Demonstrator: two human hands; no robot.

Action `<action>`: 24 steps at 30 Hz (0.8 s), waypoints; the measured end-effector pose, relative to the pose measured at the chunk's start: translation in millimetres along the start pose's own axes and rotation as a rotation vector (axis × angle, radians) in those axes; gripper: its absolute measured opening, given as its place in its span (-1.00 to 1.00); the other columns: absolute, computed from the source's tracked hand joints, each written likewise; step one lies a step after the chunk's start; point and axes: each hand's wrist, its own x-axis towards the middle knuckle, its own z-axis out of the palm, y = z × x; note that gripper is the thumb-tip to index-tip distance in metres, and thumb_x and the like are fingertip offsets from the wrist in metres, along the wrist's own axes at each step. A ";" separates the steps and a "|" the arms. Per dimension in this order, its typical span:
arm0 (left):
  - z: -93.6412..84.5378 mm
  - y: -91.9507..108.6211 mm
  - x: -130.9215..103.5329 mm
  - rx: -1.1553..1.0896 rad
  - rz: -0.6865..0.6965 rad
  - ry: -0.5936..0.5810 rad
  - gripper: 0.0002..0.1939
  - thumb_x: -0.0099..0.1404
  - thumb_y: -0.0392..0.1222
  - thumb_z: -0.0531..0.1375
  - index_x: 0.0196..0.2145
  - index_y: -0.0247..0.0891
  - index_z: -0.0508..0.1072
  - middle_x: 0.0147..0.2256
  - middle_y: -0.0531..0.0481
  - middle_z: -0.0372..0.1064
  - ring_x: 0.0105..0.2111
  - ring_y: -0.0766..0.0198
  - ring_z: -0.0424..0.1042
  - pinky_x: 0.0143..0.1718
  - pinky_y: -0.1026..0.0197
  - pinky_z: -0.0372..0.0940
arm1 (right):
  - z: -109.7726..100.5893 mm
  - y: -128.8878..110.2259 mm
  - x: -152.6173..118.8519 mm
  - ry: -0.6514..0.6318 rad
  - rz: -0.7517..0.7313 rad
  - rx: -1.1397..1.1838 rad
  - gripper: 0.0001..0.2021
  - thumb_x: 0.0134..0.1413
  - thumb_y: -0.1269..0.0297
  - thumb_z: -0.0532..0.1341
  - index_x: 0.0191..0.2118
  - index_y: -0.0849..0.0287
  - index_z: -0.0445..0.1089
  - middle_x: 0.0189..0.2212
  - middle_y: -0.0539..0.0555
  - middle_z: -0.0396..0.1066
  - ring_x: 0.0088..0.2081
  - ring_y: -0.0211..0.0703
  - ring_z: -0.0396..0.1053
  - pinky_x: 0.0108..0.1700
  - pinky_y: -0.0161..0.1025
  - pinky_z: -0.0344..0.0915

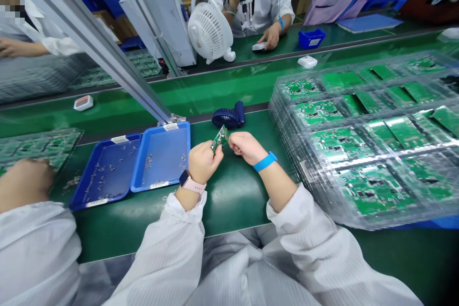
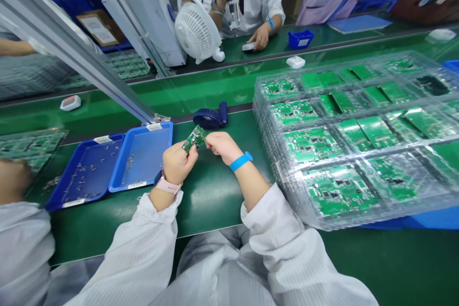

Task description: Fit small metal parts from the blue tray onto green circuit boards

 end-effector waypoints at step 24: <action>5.3 7.9 -0.9 0.056 0.037 0.008 -0.70 0.35 -0.29 0.04 -0.56 -0.25 0.28 -0.60 -0.02 0.24 -0.55 0.25 0.24 -0.48 0.17 0.06 | 3.0 5.8 3.3 0.083 -0.070 0.047 -0.87 -0.29 0.35 0.11 -0.71 0.18 0.19 -0.77 -0.18 -0.01 -0.71 -0.48 -0.15 -0.64 -0.38 -0.27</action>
